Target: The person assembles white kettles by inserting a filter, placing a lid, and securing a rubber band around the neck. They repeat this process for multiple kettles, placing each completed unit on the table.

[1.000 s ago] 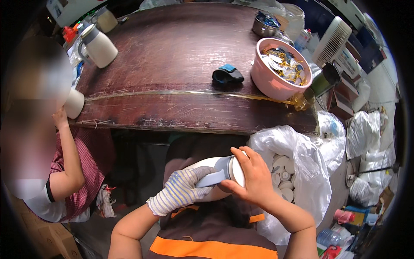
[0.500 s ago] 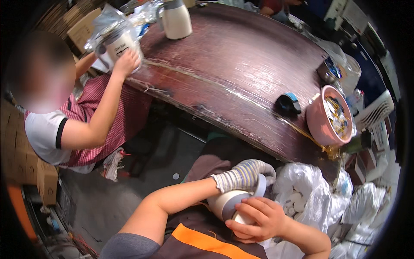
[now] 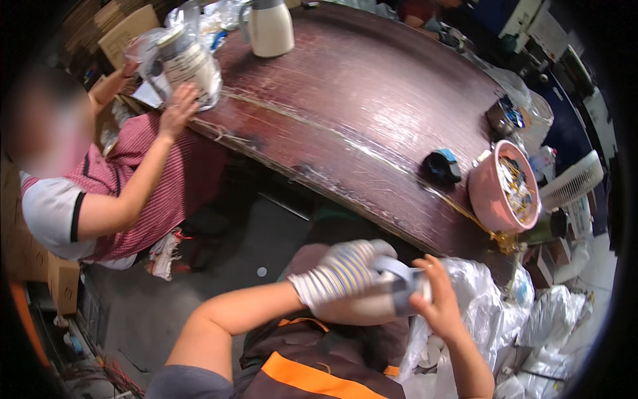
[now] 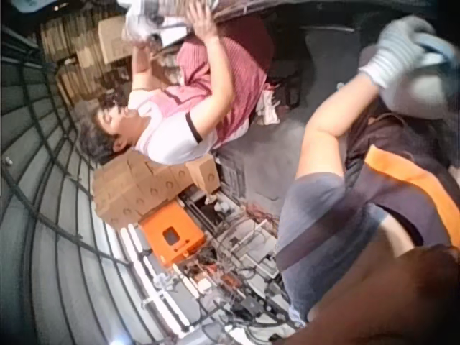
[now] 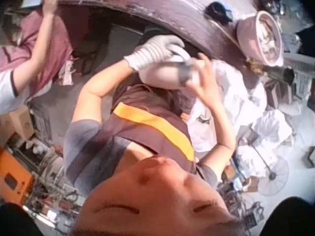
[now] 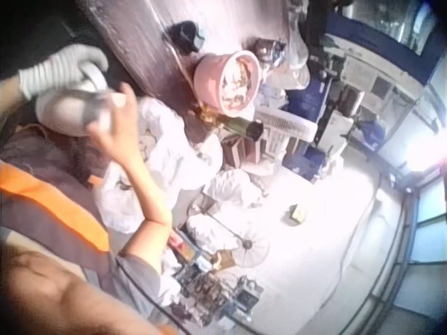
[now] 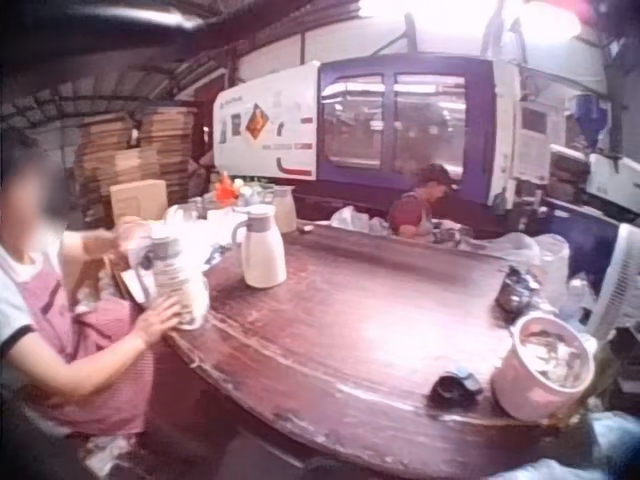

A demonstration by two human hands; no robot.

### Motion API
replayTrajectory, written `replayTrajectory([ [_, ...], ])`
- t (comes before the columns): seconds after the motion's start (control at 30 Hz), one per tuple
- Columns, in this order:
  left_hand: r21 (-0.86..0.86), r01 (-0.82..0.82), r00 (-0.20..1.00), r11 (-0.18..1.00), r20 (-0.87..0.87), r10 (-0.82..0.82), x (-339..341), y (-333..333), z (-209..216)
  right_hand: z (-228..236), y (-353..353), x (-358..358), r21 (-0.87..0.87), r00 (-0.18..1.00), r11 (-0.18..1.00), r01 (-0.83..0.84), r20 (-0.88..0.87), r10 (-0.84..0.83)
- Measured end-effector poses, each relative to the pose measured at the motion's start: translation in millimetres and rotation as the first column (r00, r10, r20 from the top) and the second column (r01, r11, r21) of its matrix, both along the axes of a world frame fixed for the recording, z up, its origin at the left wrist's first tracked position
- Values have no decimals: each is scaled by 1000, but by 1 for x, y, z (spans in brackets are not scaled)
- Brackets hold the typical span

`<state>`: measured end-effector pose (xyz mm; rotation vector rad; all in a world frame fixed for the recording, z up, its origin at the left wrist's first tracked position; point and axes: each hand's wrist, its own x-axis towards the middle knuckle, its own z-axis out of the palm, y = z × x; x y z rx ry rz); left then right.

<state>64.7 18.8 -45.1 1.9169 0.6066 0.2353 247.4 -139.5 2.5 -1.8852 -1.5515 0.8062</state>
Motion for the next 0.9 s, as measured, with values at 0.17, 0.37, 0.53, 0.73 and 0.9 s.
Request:
replayTrajectory([
  [0.17, -530, 32, 976, 848, 200, 88, 13, 29, -57, 29, 11, -39, 250, 796, 779, -575, 390, 463],
  [0.37, -425, 123, 959, 897, -180, -217, -21, 32, 12, -2, 23, -3, 335, 926, 878, -340, 284, 250],
  [0.53, -953, 196, 814, 230, 28, -580, -17, -20, 25, -3, 28, 7, 166, 959, 963, -214, 224, 175],
  [0.73, -716, 192, 979, 671, 93, -180, 0, -39, 31, 19, 39, 60, 271, 957, 923, -274, 175, 233],
  [0.9, -887, -105, 993, 449, -115, 3, 2, -37, 56, 42, 76, 183, 445, 886, 812, 379, 77, -456],
])
